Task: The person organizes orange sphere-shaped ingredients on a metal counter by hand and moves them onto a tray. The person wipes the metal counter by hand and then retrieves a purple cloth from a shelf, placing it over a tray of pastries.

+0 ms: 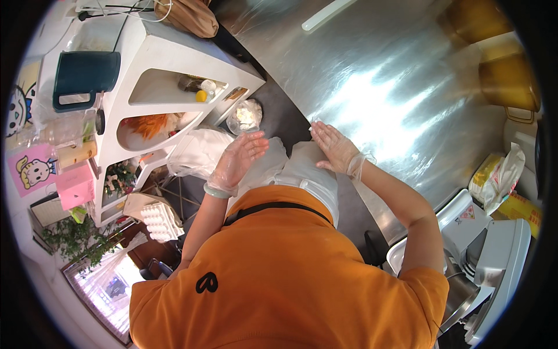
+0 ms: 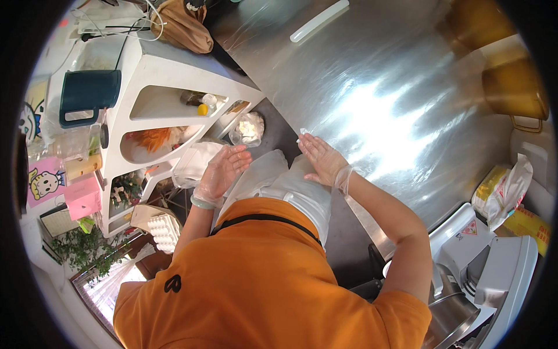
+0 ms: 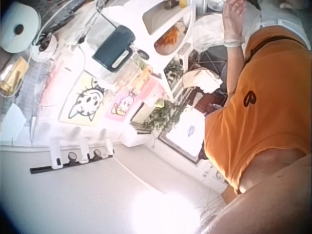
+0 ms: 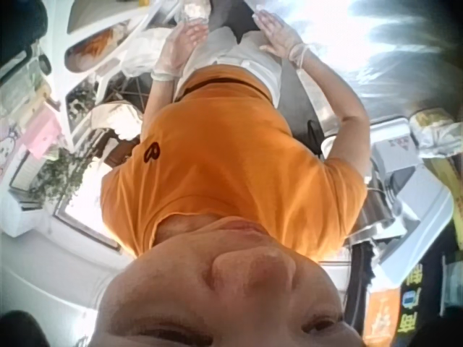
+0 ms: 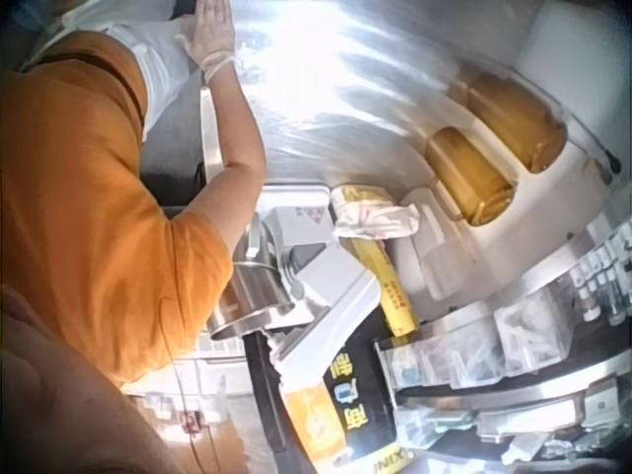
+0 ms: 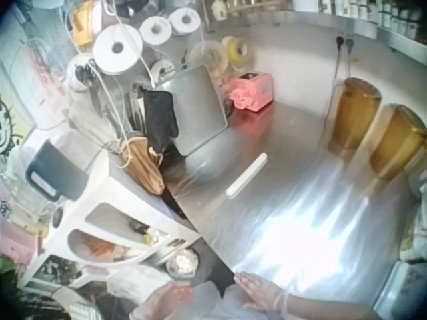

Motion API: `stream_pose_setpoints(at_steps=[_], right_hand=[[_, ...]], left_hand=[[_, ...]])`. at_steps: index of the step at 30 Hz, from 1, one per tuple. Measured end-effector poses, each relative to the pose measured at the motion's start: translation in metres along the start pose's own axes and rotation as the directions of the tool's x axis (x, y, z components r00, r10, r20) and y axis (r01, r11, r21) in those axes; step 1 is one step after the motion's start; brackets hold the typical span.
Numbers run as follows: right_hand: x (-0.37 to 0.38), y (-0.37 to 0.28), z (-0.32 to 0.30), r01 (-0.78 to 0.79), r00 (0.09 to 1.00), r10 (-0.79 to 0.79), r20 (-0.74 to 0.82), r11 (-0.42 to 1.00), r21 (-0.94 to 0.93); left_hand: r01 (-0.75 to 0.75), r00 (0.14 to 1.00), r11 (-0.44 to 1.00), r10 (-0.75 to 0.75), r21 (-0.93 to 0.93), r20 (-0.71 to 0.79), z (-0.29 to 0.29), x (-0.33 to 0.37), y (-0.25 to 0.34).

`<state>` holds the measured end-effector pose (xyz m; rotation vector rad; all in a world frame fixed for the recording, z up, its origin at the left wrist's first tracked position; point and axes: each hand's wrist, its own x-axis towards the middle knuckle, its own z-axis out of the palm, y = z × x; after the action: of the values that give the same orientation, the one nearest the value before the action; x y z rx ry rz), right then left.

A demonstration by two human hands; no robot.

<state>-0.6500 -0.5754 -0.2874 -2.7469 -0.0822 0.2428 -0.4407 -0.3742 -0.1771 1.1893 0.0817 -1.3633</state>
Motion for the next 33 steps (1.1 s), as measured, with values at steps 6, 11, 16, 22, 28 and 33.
stream_pose_setpoints(at_steps=[6,11,16,22,28,33], right_hand=[[-0.034,-0.008,0.012,0.045,0.999,-0.045,0.020,0.999,-0.020],[-0.090,0.022,0.004,-0.302,0.949,0.309,-0.062,0.948,0.100],[-0.135,0.087,-0.010,-0.631,0.737,0.594,-0.321,0.775,-0.015],[-0.084,0.045,-0.003,-0.408,0.894,0.425,-0.140,0.903,0.137],[-0.067,-0.003,0.021,-0.180,0.982,0.182,-0.048,0.983,0.048],[-0.071,-0.030,0.011,-0.099,0.987,0.108,0.120,0.992,-0.076]], left_hand=[[0.016,1.000,1.000,-0.016,0.001,0.024,0.004,0.010,0.005],[0.031,0.997,0.999,-0.032,0.023,0.065,0.002,0.021,0.008],[0.044,0.995,0.997,-0.049,0.063,0.085,0.006,0.024,0.009],[0.070,0.986,0.994,-0.083,0.089,0.148,0.002,0.031,0.013],[0.057,0.989,0.995,-0.067,0.083,0.134,-0.004,0.029,0.018],[0.013,0.996,0.997,-0.019,0.074,0.082,-0.003,0.028,0.024]])
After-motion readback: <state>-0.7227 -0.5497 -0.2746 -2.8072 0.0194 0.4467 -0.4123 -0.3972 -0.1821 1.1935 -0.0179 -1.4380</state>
